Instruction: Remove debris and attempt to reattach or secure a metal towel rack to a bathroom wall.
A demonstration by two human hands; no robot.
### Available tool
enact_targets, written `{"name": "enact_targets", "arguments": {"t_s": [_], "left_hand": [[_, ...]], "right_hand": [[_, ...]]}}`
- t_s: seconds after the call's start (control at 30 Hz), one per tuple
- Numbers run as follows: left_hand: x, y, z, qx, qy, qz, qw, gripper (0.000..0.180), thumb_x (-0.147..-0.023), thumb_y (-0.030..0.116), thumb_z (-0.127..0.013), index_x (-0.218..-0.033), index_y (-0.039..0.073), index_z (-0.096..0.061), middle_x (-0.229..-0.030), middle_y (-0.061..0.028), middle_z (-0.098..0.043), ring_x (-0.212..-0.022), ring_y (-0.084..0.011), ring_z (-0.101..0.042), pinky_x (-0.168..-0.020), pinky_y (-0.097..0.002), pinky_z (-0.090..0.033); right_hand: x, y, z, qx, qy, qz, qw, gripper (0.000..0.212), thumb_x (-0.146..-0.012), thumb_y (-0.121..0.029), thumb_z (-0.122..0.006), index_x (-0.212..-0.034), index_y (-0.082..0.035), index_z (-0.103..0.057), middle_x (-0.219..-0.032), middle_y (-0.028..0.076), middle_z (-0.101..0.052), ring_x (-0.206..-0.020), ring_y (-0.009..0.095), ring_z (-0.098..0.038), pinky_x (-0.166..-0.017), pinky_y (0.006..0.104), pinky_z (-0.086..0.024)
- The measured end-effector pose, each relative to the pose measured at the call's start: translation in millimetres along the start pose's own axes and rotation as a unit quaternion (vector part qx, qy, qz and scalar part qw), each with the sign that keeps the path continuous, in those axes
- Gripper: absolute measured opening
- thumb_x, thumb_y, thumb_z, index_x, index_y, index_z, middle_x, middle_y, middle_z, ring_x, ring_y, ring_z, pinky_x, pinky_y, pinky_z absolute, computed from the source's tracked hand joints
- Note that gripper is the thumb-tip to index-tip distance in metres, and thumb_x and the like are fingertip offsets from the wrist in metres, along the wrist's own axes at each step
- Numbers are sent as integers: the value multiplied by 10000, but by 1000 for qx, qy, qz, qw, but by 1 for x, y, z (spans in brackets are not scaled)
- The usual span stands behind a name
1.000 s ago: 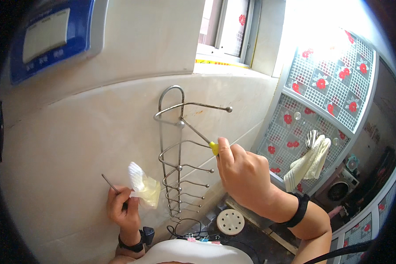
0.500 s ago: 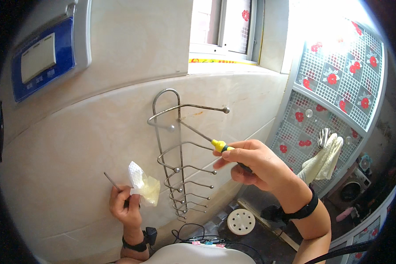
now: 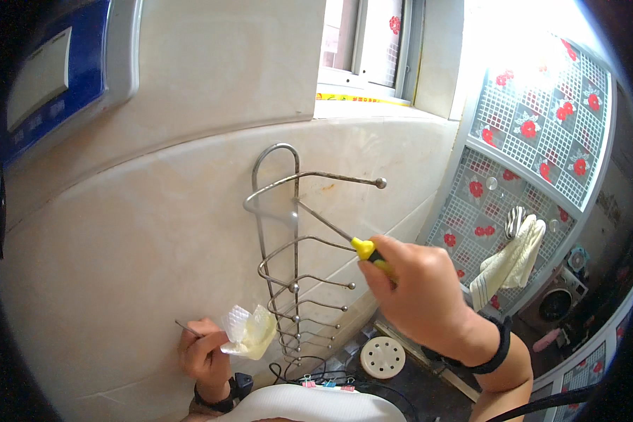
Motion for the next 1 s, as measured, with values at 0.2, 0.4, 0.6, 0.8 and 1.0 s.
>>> {"name": "enact_targets", "arguments": {"t_s": [0.2, 0.4, 0.6, 0.8, 1.0], "left_hand": [[-4, 2, -5, -50, 36, 44, 997, 201, -582, -95, -543, -739, 13, -610, -664, -60, -500, -543, -153, -470, -468, -232, -362], [-2, 0, -7, -77, 81, 80, 990, 79, -657, -40, -583, -732, -17, -581, -687, -64, -508, -543, -129, -460, -462, -213, -350], [-3, 4, -4, -12, 117, 127, 985, 16, -704, -26, -544, -712, -41, -546, -758, -45, -506, -559, -74, -440, -472, -183, -340], [-1, 15, -6, 4, 114, 171, 979, 58, -752, 16, -545, -723, -30, -523, -779, -11, -471, -678, -81, -440, -627, -201, -354], [1, 24, -6, -28, 151, 154, 976, 81, -722, -9, -551, -665, -51, -513, -770, -36, -478, -572, -61, -410, -500, -179, -328]], "right_hand": [[9, -1, -9, 229, 77, 127, 962, 271, -729, -130, -585, -961, -2, -526, -570, 50, -455, -447, 188, -483, -388, 272, -374], [17, 18, -3, -20, 32, 45, 998, 279, -750, -95, -529, -1008, 8, -505, -693, 83, -488, -559, 239, -502, -499, 316, -413], [49, 64, -20, -493, -177, -204, 827, 250, -797, -139, -556, -988, 10, -495, -698, 27, -564, -553, 55, -513, -459, 178, -398], [51, 66, -33, -609, -216, -247, 722, 216, -790, -152, -565, -914, -1, -474, -643, 15, -527, -479, 49, -481, -399, 160, -347], [44, 72, -47, -589, -201, -180, 762, 257, -796, -194, -556, -925, 26, -518, -563, -28, -441, -499, 30, -390, -442, 181, -298]]}}
Point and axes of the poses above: each hand's wrist, its own x-axis away from the middle knuckle, its own z-axis out of the back of the hand, y = z × x, the point moved 4 cm from there along -x, towards the middle knuckle
